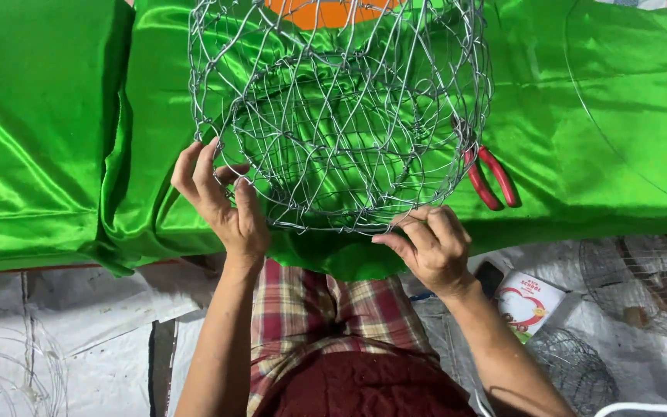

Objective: The person is manually constructing a wire basket by twisting and cutting metal wires to form the rim and mesh.

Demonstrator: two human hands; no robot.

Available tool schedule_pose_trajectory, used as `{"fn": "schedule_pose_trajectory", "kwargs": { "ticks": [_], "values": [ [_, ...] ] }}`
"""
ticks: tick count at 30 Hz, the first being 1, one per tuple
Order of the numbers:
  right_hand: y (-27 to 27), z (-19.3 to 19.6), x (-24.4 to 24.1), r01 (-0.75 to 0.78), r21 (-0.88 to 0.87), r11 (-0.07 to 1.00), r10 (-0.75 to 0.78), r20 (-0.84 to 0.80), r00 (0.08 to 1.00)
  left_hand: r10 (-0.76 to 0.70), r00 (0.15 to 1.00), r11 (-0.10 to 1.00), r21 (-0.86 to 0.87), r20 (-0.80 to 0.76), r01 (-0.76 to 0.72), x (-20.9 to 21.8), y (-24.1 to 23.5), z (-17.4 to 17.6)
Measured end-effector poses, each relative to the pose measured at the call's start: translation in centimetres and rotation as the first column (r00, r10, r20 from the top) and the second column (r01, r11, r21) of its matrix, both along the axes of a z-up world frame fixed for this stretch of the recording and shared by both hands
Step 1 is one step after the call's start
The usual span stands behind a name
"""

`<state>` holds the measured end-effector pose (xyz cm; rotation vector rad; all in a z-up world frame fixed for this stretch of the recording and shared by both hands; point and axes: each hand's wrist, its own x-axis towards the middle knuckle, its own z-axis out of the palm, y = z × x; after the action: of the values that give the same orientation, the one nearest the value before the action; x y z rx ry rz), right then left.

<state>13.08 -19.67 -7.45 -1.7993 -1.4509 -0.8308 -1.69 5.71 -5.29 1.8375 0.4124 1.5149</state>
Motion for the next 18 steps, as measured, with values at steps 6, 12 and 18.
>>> {"fn": "schedule_pose_trajectory", "kwargs": {
  "ticks": [6,12,18],
  "values": [
    [0.6,-0.2,-0.3,0.021,0.02,1.0,-0.021,0.006,1.0,-0.048,0.999,0.999,-0.001,-0.004,0.048,-0.4,0.9,-0.5],
    [0.6,-1.5,0.1,0.036,0.022,0.999,-0.037,0.038,0.999,-0.053,0.999,0.998,0.028,0.009,0.053,-0.5,1.3,-0.4],
    [1.4,0.1,-0.7,0.028,0.063,0.998,-0.031,0.045,0.998,-0.048,0.999,0.998,0.049,0.001,0.048,-0.9,1.4,-0.6]
  ]
}}
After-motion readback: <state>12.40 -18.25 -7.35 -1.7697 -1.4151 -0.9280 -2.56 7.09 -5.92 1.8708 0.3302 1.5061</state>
